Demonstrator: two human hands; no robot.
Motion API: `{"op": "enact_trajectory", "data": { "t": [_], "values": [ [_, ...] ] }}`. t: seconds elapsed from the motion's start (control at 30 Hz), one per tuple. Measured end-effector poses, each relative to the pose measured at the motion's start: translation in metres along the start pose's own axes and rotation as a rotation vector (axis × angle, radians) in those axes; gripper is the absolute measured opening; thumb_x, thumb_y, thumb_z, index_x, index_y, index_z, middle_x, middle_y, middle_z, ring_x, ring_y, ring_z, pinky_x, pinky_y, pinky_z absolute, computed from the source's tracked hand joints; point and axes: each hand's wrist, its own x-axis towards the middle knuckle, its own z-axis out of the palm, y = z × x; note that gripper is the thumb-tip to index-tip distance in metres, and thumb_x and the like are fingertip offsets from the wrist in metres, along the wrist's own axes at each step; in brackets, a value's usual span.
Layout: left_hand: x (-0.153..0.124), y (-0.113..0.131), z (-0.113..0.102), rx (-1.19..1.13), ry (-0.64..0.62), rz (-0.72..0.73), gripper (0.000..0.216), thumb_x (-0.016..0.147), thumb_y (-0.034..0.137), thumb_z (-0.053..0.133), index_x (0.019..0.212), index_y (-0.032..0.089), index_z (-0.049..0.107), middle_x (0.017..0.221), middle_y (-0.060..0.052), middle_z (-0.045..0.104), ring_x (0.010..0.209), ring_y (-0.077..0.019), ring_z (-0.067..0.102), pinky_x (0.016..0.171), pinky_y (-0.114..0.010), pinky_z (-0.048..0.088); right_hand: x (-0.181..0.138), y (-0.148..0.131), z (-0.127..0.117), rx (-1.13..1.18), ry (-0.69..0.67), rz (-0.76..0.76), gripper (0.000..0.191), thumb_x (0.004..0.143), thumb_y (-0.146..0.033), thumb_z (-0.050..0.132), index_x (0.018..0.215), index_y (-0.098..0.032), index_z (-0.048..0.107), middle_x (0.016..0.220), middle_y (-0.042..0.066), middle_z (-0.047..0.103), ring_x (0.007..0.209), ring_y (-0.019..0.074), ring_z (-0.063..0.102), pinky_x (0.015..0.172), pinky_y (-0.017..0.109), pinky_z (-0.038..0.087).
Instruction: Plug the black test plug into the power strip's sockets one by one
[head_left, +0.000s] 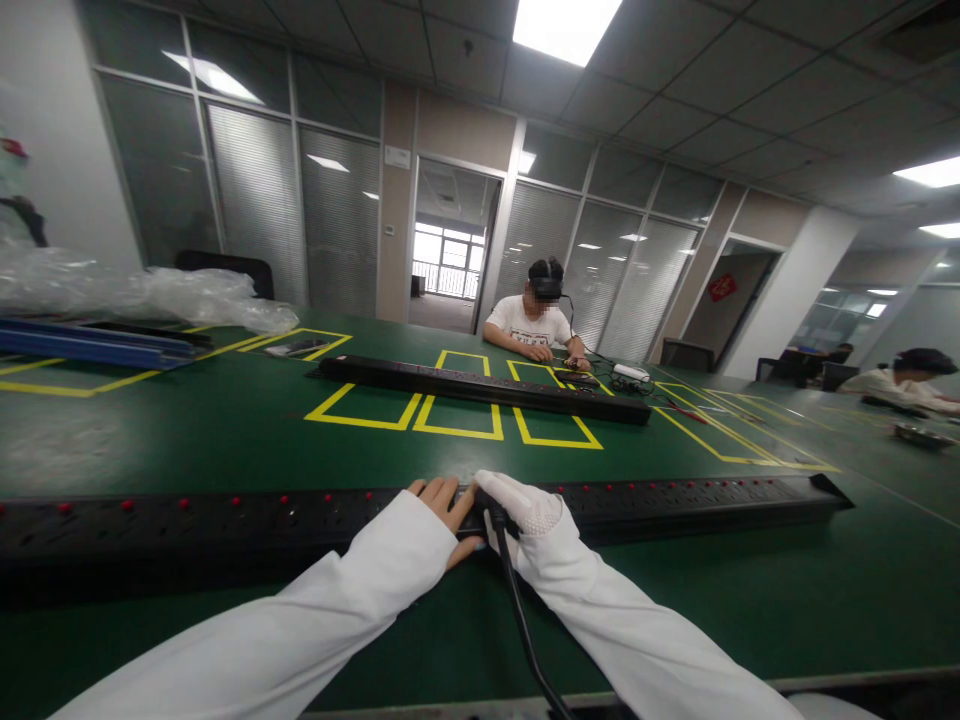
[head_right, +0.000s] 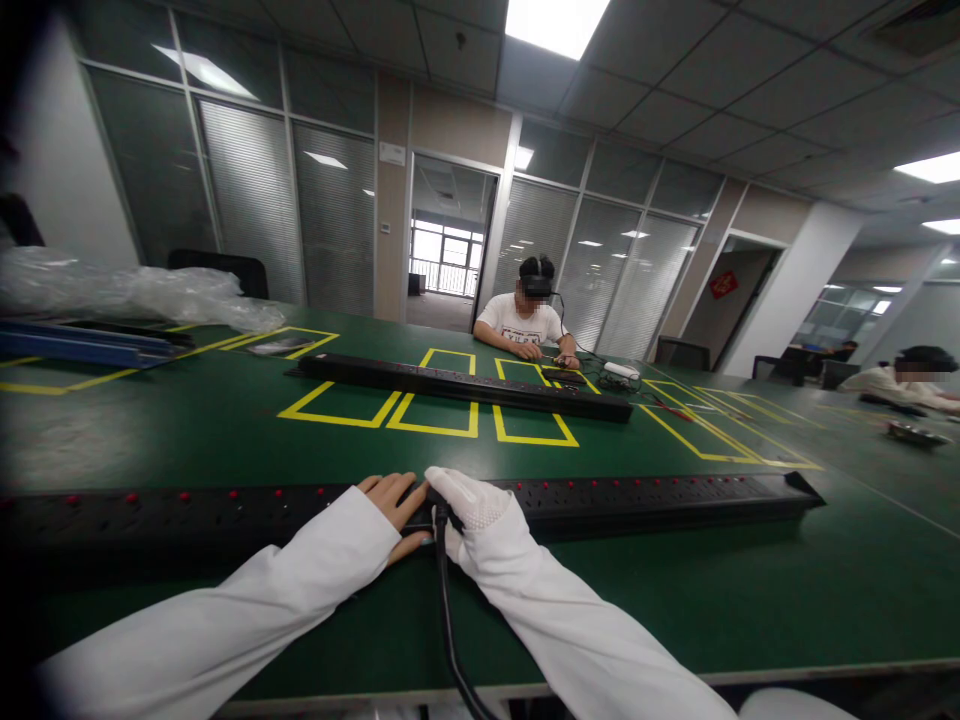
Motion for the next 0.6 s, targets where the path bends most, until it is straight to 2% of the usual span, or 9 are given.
{"op": "enact_trajectory", "data": {
  "t": [0.3,0.6],
  "values": [
    [0.000,0.000,-0.001,-0.029,-0.011,0.003,0.062,0.080,0.046,0.054,0.134,0.017,0.042,0.125,-0.017,0.054,0.106,-0.0328,0.052,0.085,-0.045,0.038,-0.001,0.004,0.002,-0.010,-0.001,-0.013,0.053,0.079,-0.024,0.050,0.131,-0.023,0.046,0.127,0.004,0.055,0.109,0.0143,0.058,0.091,0.021,0.048],
    [0.000,0.000,0.001,-0.036,0.011,-0.001,0.062,0.080,0.045,0.057,0.133,0.017,0.043,0.123,-0.017,0.055,0.107,-0.0319,0.052,0.086,-0.045,0.039,-0.001,0.014,0.008,-0.006,0.066,-0.126,0.060,0.075,-0.016,0.052,0.134,-0.021,0.042,0.124,0.006,0.057,0.111,0.0143,0.057,0.094,0.024,0.047]
  ]
}}
